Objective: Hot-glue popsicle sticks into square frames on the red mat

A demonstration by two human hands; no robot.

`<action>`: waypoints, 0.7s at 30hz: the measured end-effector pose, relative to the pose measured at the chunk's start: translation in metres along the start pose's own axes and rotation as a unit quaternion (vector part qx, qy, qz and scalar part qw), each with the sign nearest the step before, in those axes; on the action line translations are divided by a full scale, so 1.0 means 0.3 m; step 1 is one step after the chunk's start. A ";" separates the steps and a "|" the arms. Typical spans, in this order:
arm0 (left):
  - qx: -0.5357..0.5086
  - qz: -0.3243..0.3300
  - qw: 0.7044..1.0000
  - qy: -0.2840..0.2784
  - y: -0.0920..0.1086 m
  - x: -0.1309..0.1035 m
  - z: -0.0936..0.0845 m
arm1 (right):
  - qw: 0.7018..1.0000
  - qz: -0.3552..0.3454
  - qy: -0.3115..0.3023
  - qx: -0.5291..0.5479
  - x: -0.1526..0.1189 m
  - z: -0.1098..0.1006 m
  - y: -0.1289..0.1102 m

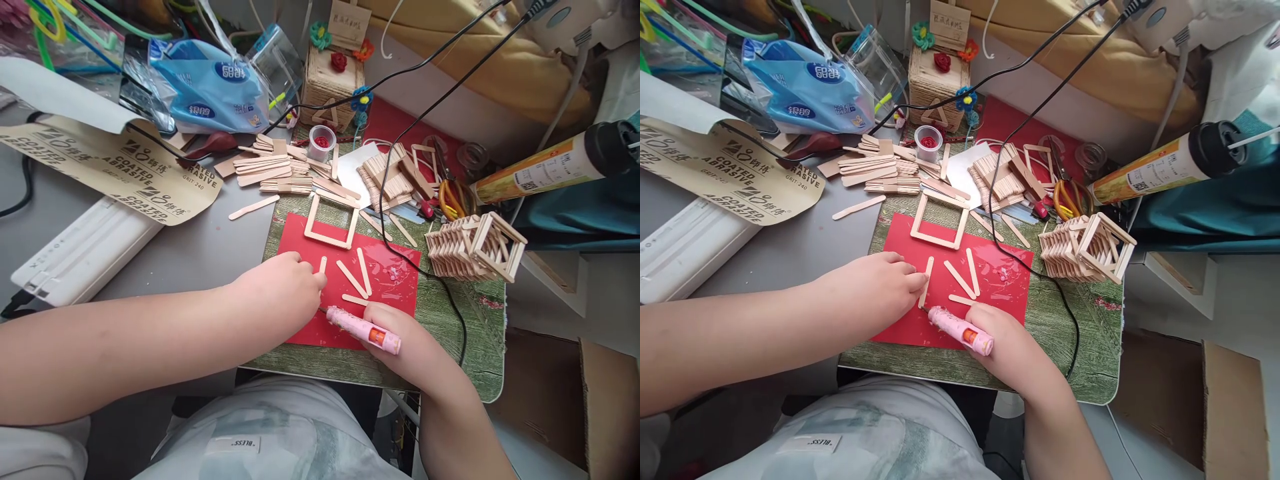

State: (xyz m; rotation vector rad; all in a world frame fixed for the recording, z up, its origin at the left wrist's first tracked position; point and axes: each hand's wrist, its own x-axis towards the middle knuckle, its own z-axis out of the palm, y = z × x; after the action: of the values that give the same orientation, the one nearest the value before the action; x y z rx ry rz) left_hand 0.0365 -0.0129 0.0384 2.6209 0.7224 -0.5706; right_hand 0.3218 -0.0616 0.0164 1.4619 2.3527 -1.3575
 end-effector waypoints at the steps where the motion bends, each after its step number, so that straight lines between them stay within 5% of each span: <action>1: -0.002 -0.001 1.000 0.002 0.000 0.000 0.002 | 1.000 -0.003 0.000 0.003 0.001 -0.003 -0.001; 12: 0.016 0.008 0.999 -0.029 -0.008 -0.003 -0.017 | 0.998 -0.011 0.009 0.061 0.015 -0.028 -0.020; 21: 0.011 0.006 1.000 -0.005 -0.018 -0.002 -0.005 | 0.999 -0.026 0.007 -0.038 0.023 -0.008 -0.015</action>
State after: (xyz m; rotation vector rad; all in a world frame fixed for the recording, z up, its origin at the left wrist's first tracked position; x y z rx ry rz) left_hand 0.0335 -0.0081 0.0385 2.6391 0.7006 -0.5922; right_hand 0.3157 -0.0559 0.0176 1.4044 2.4384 -1.2576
